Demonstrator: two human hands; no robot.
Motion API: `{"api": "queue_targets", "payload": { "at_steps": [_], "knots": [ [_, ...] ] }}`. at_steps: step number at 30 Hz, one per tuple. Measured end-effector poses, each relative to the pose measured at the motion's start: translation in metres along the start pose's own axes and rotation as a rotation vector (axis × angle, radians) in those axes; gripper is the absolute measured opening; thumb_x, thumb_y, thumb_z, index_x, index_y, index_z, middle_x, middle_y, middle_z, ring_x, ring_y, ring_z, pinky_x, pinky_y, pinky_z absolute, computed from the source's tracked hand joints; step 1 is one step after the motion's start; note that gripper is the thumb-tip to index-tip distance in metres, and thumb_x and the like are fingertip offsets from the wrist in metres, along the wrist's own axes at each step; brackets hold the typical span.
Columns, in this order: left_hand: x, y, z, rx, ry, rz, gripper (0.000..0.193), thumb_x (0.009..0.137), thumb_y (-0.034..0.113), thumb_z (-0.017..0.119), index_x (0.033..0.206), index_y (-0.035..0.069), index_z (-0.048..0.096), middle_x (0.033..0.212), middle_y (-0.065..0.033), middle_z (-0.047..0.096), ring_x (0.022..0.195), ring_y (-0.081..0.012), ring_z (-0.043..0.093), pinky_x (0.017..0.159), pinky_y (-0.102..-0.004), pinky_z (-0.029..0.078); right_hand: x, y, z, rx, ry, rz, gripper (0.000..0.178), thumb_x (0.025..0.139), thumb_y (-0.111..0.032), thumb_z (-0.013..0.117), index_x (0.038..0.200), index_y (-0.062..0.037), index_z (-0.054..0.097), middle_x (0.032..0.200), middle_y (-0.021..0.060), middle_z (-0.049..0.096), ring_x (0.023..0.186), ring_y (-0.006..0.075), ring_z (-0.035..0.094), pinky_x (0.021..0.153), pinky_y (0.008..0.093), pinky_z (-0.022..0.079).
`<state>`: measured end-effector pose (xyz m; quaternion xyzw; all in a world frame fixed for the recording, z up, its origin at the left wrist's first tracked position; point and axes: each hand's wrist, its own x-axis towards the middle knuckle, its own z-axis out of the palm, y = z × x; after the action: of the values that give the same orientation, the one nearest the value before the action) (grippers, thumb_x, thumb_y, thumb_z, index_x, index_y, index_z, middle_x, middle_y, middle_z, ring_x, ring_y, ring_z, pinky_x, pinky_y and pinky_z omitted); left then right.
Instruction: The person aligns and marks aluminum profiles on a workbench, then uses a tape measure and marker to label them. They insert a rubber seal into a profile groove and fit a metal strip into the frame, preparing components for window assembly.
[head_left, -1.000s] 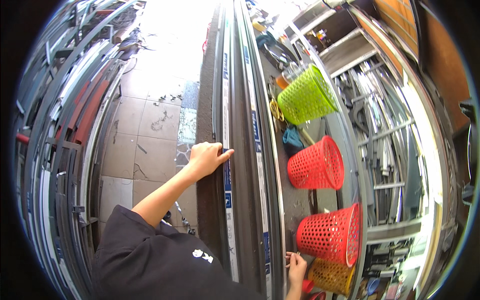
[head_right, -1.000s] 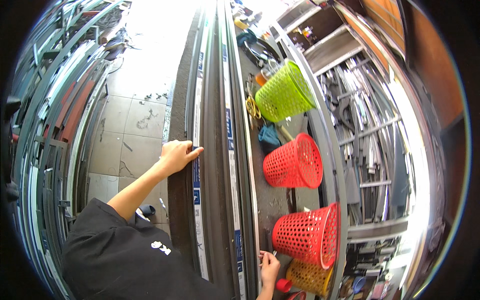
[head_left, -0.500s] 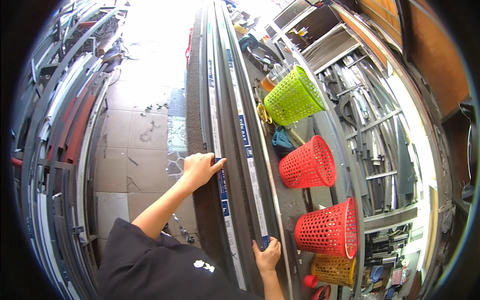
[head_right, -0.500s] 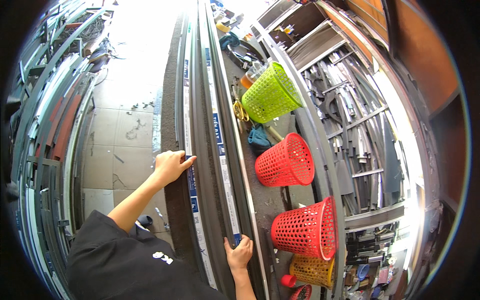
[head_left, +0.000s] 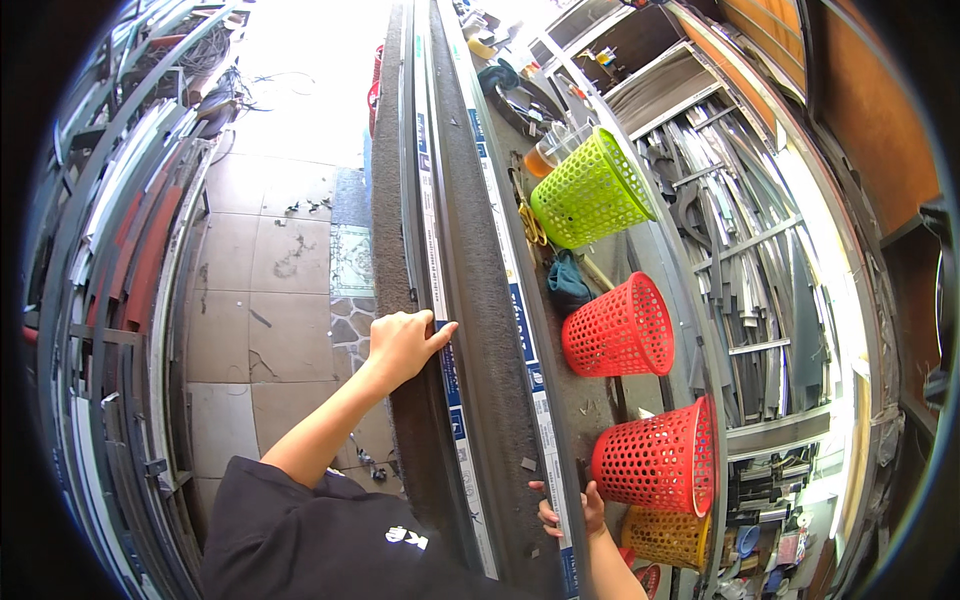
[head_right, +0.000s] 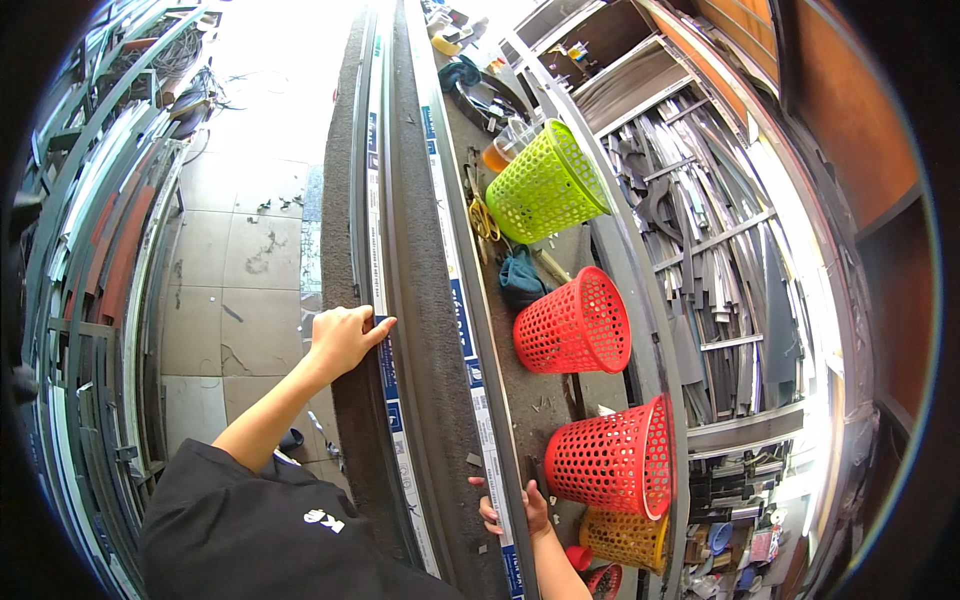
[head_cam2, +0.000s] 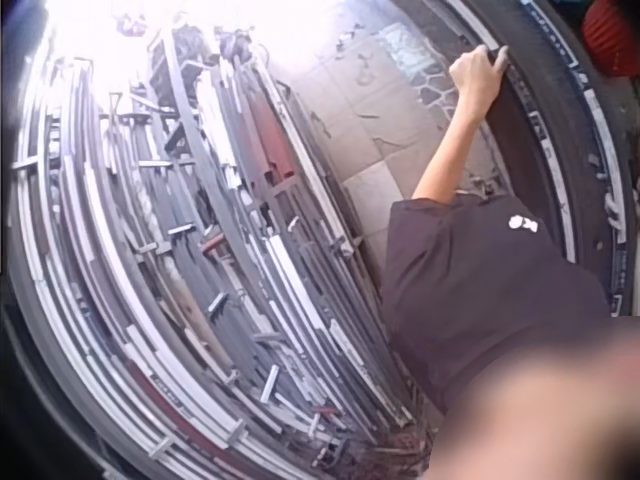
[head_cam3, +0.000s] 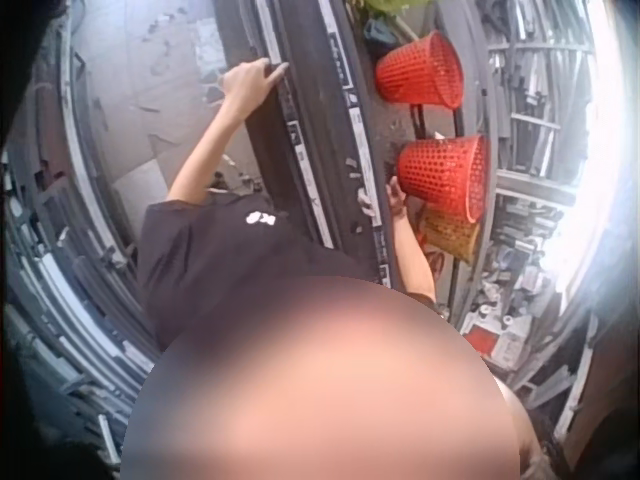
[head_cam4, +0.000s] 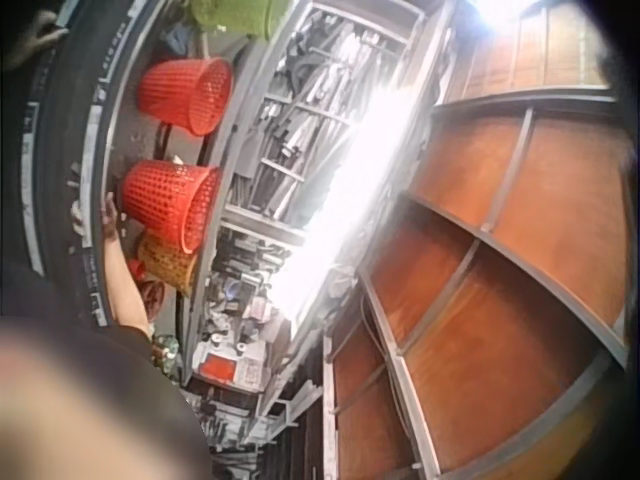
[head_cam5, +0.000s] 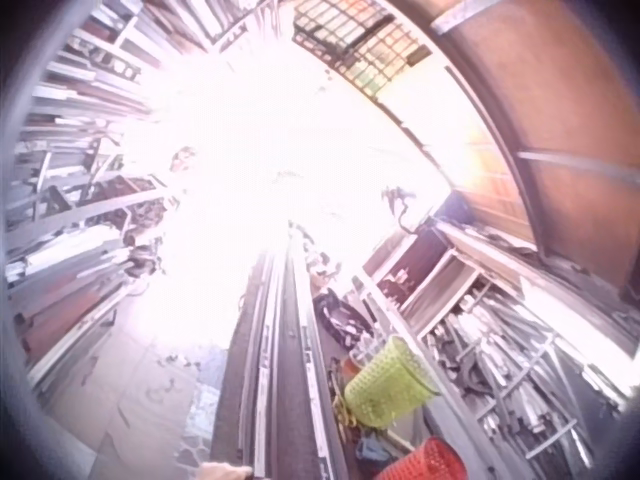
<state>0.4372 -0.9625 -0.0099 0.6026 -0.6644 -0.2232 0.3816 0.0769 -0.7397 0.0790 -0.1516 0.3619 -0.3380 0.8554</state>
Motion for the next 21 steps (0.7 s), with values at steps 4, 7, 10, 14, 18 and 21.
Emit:
{"api": "queue_targets", "payload": {
  "at_steps": [4,7,10,14,18,21],
  "knots": [
    [-0.001,-0.001,0.002,-0.008,0.004,0.002,0.056,0.093,0.059,0.06,0.071,0.008,0.065,0.065,-0.0126,0.068,0.065,-0.0321,0.069,0.061,-0.0441,0.052,-0.001,0.001,-0.019,-0.114,-0.035,0.035,0.098,0.088,-0.046,0.07,0.152,0.0115,0.023,0.088,0.0149,0.054,0.082,0.0217,0.053,0.064,0.0321,0.052],
    [0.0,-0.001,0.002,0.011,0.023,0.016,0.057,0.093,0.06,0.06,0.071,0.008,0.064,0.066,-0.0135,0.068,0.066,-0.0338,0.069,0.061,-0.0456,0.052,0.001,-0.001,-0.032,-0.247,0.025,0.077,0.089,0.087,-0.033,0.067,0.152,0.011,0.024,0.088,0.0189,0.061,0.094,0.0304,0.06,0.071,0.0367,0.058],
    [0.0,0.0,0.0,0.004,0.004,-0.005,0.056,0.093,0.06,0.059,0.072,0.008,0.067,0.066,-0.0118,0.069,0.065,-0.0328,0.07,0.061,-0.0446,0.053,0.004,0.0,-0.044,-0.223,-0.015,0.135,0.086,0.089,-0.028,0.065,0.153,0.0102,0.023,0.098,0.0266,0.065,0.11,0.0406,0.062,0.081,0.0422,0.06],
    [0.001,0.0,0.0,0.02,-0.015,0.0,0.056,0.094,0.06,0.058,0.073,0.008,0.067,0.066,-0.0106,0.069,0.064,-0.0313,0.07,0.059,-0.0431,0.052,0.004,0.004,-0.059,-0.089,-0.049,0.18,0.079,0.092,-0.023,0.061,0.154,0.0096,0.023,0.122,0.0375,0.061,0.098,0.0428,0.07,0.087,0.0494,0.058],
    [0.001,0.001,-0.002,0.044,-0.017,-0.004,0.057,0.094,0.061,0.057,0.072,0.009,0.065,0.065,-0.01,0.069,0.063,-0.03,0.07,0.057,-0.0426,0.051,0.003,0.006,-0.061,-0.18,0.043,0.18,0.075,0.094,-0.024,0.061,0.151,0.0112,0.028,0.123,0.0405,0.059,0.096,0.0447,0.071,0.089,0.052,0.057],
    [0.002,0.004,-0.005,0.05,-0.045,-0.006,0.057,0.094,0.06,0.058,0.069,0.008,0.064,0.063,-0.011,0.068,0.061,-0.0293,0.069,0.057,-0.0422,0.052,0.004,0.006,-0.043,-0.288,0.097,0.154,0.071,0.095,-0.027,0.06,0.147,0.0136,0.033,0.121,0.0385,0.061,0.096,0.0457,0.071,0.088,0.0533,0.057]
  ]
}}
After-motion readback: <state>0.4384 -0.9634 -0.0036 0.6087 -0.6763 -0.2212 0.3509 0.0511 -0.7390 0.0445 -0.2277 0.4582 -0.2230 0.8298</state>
